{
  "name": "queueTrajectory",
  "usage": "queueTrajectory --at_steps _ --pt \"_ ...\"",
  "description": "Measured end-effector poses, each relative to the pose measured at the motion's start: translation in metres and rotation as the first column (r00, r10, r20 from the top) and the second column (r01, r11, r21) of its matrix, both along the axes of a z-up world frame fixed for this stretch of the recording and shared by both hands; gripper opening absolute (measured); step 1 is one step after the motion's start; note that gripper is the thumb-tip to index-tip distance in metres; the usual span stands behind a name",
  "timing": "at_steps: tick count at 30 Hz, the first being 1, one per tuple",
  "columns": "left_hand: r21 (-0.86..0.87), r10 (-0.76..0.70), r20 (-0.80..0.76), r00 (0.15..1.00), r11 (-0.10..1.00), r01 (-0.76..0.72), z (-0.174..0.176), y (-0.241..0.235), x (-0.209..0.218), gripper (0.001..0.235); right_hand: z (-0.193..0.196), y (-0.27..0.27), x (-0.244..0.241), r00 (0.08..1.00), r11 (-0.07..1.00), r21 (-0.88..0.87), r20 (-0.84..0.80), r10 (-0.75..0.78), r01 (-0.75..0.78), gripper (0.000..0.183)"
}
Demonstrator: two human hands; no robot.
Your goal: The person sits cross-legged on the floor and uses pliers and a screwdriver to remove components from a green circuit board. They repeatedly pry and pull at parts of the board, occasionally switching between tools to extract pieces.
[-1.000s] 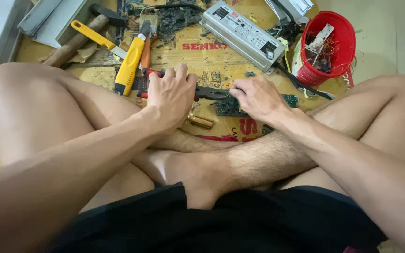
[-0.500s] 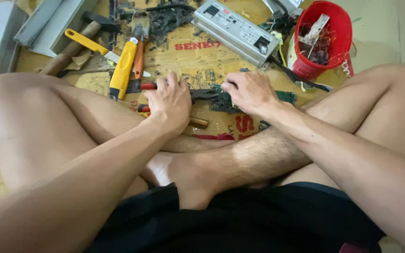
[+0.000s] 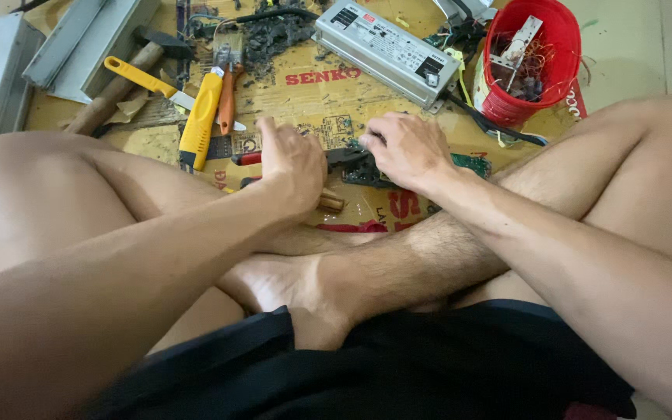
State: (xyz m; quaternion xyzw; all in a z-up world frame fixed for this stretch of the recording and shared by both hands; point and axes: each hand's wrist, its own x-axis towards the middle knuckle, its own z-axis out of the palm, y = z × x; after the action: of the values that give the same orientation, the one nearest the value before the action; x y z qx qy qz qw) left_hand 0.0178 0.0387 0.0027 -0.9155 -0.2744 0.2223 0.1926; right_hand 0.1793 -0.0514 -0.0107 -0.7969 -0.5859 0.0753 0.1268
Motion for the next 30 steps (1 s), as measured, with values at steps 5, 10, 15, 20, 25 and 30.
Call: queueTrajectory --at_steps 5,10,15,20,25,30 --pt "-0.14 0.115 0.128 0.985 0.985 -0.097 -0.029 0.013 0.006 0.028 0.042 -0.022 -0.014 0.961 0.977 -0.201 -0.251 -0.12 0.07 0.071" --pt "-0.114 -0.026 0.237 0.971 0.992 0.054 -0.017 -0.007 0.013 0.034 -0.023 -0.019 0.02 0.986 0.863 -0.499 -0.085 -0.142 0.081 0.088" --pt "-0.673 0.213 -0.053 0.976 0.714 -0.192 -0.009 0.018 0.027 0.053 -0.001 -0.015 -0.003 0.974 0.816 -0.544 0.005 -0.228 0.194 0.087" --pt "-0.892 0.714 -0.45 0.536 -0.339 -0.298 -0.012 0.02 0.014 0.018 0.006 -0.015 -0.015 0.955 0.8 -0.561 -0.05 -0.293 0.216 0.092" --pt "-0.809 0.693 -0.586 0.42 -0.535 -0.244 -0.003 0.008 0.012 0.026 0.003 -0.018 -0.005 0.981 0.824 -0.548 -0.033 -0.193 0.144 0.097" --pt "-0.742 0.707 -0.656 0.267 -0.669 -0.052 0.005 -0.009 0.008 0.02 -0.03 -0.015 0.019 0.986 0.822 -0.549 0.038 -0.16 0.155 0.106"
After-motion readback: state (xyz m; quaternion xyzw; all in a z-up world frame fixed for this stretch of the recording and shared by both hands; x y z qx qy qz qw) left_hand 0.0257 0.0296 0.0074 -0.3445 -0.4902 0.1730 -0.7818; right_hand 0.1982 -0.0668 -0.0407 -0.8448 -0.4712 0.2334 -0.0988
